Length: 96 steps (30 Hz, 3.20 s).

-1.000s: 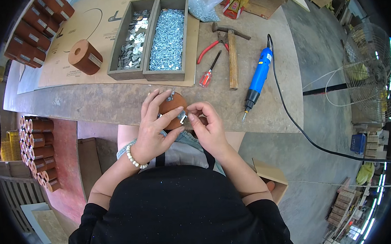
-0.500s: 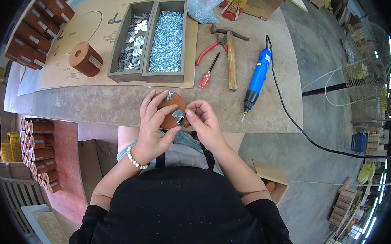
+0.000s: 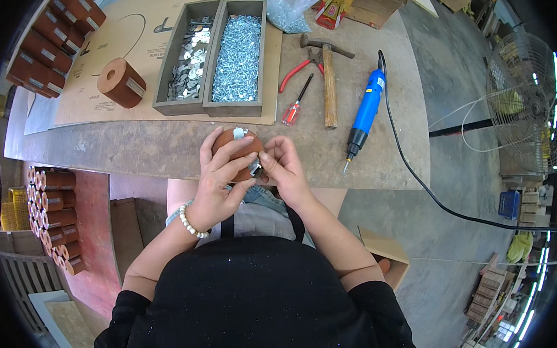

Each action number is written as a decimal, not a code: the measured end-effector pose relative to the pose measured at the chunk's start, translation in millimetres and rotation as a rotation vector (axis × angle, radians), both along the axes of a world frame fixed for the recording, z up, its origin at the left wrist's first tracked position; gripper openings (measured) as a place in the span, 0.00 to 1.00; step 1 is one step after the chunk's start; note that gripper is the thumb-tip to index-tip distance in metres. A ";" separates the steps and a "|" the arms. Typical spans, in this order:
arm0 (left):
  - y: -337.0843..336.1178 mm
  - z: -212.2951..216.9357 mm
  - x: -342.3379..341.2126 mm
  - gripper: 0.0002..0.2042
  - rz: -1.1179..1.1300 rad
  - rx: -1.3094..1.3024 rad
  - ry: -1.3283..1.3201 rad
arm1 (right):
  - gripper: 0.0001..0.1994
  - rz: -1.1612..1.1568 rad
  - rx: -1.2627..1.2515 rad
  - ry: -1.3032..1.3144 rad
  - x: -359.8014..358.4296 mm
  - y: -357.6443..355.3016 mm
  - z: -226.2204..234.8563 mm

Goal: Attaching metal brackets to small wooden cylinders using an electric screwdriver and hammer.

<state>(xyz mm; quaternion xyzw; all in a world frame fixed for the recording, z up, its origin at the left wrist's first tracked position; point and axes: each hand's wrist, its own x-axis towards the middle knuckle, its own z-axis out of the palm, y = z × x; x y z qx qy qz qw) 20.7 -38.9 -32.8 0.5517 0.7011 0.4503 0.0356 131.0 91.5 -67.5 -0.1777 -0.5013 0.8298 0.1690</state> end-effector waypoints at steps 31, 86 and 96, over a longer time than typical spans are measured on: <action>-5.3 -9.1 2.5 0.32 0.107 0.047 -0.146 | 0.15 -0.118 0.789 0.001 3.0 -3.2 8.0; 0.6 2.6 4.2 0.22 0.124 0.042 -0.075 | 0.07 -0.041 0.842 -0.316 -23.9 13.4 37.2; -1.5 -1.2 5.6 0.27 0.136 0.057 -0.036 | 0.13 -0.080 1.265 -0.121 1.9 4.5 49.7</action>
